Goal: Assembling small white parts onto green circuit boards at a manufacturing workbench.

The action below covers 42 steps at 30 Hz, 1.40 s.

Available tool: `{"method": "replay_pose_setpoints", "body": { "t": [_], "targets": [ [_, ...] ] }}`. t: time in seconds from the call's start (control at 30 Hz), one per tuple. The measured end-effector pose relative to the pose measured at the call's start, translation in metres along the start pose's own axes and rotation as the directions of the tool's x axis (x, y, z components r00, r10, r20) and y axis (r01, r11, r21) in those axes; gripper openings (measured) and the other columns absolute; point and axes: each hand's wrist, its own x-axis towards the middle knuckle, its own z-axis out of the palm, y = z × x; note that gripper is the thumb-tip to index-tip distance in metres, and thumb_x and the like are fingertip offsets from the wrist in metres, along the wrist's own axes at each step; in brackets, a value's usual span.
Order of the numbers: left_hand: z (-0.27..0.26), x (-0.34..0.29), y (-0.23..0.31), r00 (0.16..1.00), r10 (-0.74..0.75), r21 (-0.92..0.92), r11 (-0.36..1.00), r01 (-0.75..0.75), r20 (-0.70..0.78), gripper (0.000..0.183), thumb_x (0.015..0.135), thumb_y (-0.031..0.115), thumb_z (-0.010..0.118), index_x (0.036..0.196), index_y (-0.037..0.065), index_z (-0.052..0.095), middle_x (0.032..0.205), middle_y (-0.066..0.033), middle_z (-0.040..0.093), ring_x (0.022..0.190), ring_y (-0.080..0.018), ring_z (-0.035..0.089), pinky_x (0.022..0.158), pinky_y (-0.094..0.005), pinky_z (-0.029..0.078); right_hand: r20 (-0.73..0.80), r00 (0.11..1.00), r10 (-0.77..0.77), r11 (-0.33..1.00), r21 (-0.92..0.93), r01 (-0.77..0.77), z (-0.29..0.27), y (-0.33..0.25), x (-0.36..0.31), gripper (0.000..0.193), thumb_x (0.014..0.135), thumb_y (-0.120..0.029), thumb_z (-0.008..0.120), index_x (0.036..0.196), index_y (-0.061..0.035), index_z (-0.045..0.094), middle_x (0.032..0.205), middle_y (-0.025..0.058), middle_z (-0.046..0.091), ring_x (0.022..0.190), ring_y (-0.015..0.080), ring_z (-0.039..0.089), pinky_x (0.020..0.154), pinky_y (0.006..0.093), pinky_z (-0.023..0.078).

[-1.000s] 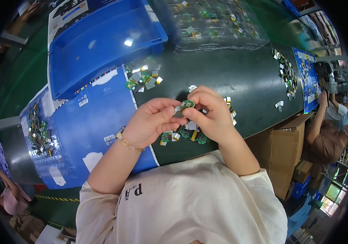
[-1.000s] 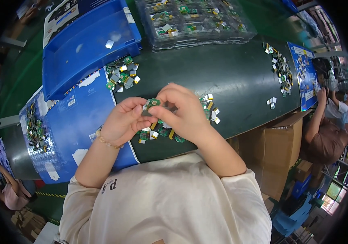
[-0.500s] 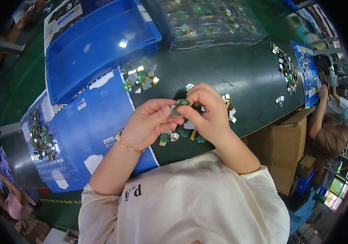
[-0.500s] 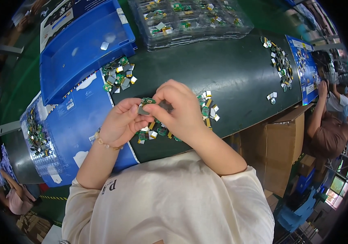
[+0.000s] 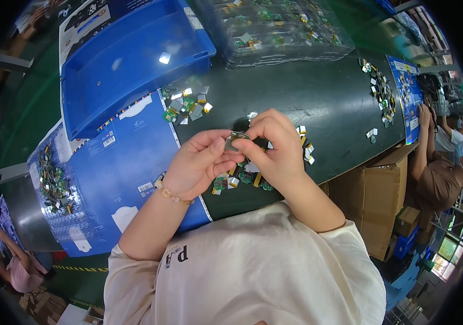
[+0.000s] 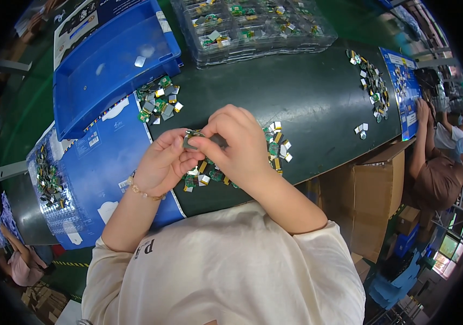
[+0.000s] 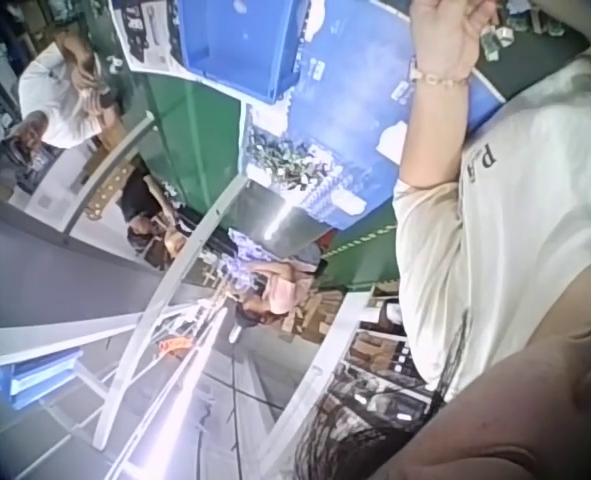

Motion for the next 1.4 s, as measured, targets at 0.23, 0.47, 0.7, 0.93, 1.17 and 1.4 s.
{"method": "replay_pose_setpoints", "body": {
  "t": [0.23, 0.47, 0.7, 0.93, 1.17, 1.4],
  "targets": [
    [-0.002, 0.001, -0.003, 0.999, 0.010, 0.005, 1.000, -0.010, -0.038, 0.023, 0.094, 0.018, 0.045, 0.112, 0.005, 0.053, 0.098, -0.0101, 0.062, 0.089, -0.0187, 0.064, 0.075, -0.0268, 0.054, -0.014, 1.000, -0.005, 0.999, -0.047, 0.005, 0.002, 0.001, 0.000, 0.025, 0.062, -0.010, 0.077, 0.069, -0.0055, 0.053, 0.072, 0.0072, 0.055, 0.068, 0.0234, 0.054, 0.059, 0.0320, 0.040],
    [0.005, 0.000, 0.000, 0.994, 0.022, 0.100, 0.995, -0.011, -0.105, 0.021, 0.093, 0.017, 0.050, 0.106, 0.003, 0.057, 0.096, -0.0079, 0.063, 0.086, -0.0176, 0.064, 0.075, -0.0249, 0.053, -0.014, 1.000, -0.025, 0.994, -0.107, 0.023, 0.002, 0.000, 0.000, 0.026, 0.060, -0.011, 0.077, 0.068, -0.0058, 0.053, 0.073, 0.0072, 0.055, 0.069, 0.0240, 0.054, 0.060, 0.0324, 0.040],
    [0.020, -0.006, -0.007, 0.903, 0.422, 0.561, 0.768, -0.309, -0.082, 0.010, 0.089, 0.004, 0.054, 0.097, -0.002, 0.056, 0.092, -0.0074, 0.063, 0.084, -0.0128, 0.062, 0.075, -0.0230, 0.050, 0.054, 0.995, 0.080, 0.992, -0.104, -0.074, -0.001, -0.004, 0.004, 0.026, 0.064, -0.012, 0.076, 0.078, -0.0061, 0.055, 0.074, 0.0050, 0.056, 0.068, 0.0196, 0.052, 0.062, 0.0298, 0.040],
    [0.010, -0.003, -0.002, 0.930, 0.367, 0.499, 0.810, -0.307, -0.024, 0.008, 0.088, 0.005, 0.056, 0.093, 0.000, 0.057, 0.090, -0.0069, 0.063, 0.083, -0.0132, 0.063, 0.073, -0.0229, 0.050, 0.291, 0.841, 0.456, 0.743, 0.396, -0.540, 0.000, -0.005, 0.005, 0.025, 0.068, -0.006, 0.072, 0.090, -0.0058, 0.059, 0.075, 0.0023, 0.057, 0.061, 0.0121, 0.049, 0.057, 0.0215, 0.039],
    [0.008, 0.000, 0.006, 0.978, 0.176, 0.281, 0.950, -0.138, -0.115, 0.013, 0.091, 0.013, 0.053, 0.096, 0.002, 0.058, 0.093, -0.0082, 0.064, 0.086, -0.0165, 0.064, 0.075, -0.0256, 0.052, 0.057, 0.998, 0.003, 0.999, 0.043, -0.005, 0.000, -0.003, 0.016, 0.015, 0.066, -0.007, 0.074, 0.078, -0.0095, 0.066, 0.075, 0.0036, 0.058, 0.063, 0.0144, 0.053, 0.052, 0.0249, 0.041],
    [0.006, -0.001, 0.001, 0.966, 0.243, 0.099, 0.967, -0.234, -0.092, 0.019, 0.089, 0.011, 0.055, 0.104, 0.000, 0.057, 0.100, -0.0097, 0.062, 0.091, -0.0171, 0.062, 0.079, -0.0276, 0.052, 0.009, 0.992, -0.126, 0.981, -0.148, 0.126, -0.002, -0.001, 0.008, 0.019, 0.061, -0.011, 0.076, 0.078, -0.0107, 0.066, 0.079, 0.0028, 0.058, 0.071, 0.0190, 0.057, 0.059, 0.0296, 0.043]
  ]
}}
